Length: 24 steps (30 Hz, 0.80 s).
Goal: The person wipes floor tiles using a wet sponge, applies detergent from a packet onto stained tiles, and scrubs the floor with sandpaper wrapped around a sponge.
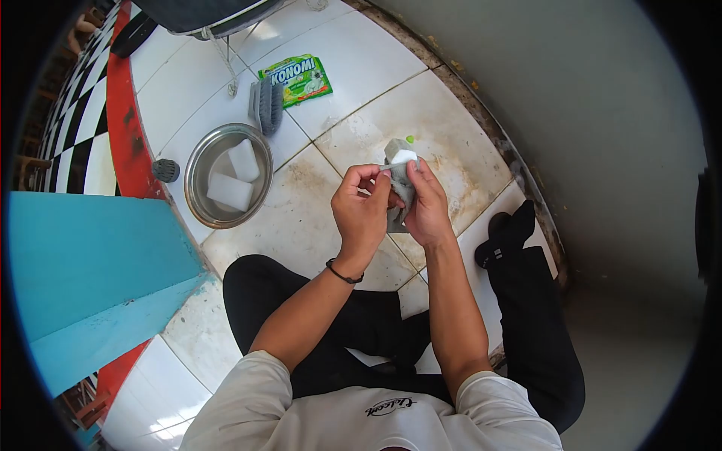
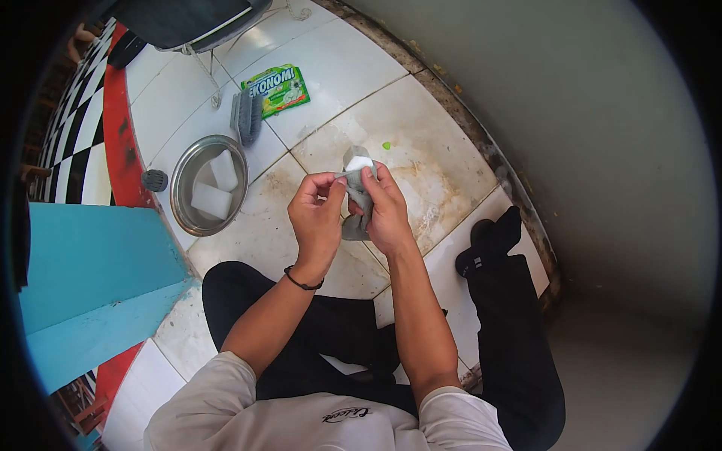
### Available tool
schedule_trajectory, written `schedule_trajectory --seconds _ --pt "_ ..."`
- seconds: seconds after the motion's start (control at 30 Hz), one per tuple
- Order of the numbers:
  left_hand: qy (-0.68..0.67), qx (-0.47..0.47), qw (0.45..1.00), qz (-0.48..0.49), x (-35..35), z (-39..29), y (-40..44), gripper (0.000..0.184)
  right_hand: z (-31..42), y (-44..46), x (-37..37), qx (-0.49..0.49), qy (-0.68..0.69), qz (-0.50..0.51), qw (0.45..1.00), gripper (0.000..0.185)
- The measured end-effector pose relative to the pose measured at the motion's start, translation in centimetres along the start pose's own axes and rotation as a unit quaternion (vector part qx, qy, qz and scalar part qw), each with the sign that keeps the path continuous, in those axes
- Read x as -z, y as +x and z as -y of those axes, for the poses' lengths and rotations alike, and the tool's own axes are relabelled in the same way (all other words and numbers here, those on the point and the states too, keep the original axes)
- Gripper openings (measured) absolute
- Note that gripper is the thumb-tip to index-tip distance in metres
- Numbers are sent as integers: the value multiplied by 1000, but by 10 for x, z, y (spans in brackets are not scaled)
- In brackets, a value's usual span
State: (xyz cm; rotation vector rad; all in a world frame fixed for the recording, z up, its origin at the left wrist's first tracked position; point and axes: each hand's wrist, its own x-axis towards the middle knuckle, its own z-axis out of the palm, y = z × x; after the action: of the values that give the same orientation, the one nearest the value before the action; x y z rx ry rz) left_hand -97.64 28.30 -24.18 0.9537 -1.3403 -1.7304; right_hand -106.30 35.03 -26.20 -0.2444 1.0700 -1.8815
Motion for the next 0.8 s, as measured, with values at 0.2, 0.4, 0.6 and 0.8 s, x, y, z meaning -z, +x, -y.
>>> schedule_trajectory --seconds 0.2,0.4,0.6,0.8 --pt "-78 139 986 56 20 15 21 25 -10 7 -12 -25 57 -27 998 27" --pt "-158 338 927 44 33 34 30 57 -15 8 -10 -15 30 -29 999 28" --pt "-115 319 941 -4 29 34 20 61 -21 8 3 -3 -6 -40 999 31" --pt "2 213 975 57 38 29 29 49 7 21 56 40 -349 -132 927 41"
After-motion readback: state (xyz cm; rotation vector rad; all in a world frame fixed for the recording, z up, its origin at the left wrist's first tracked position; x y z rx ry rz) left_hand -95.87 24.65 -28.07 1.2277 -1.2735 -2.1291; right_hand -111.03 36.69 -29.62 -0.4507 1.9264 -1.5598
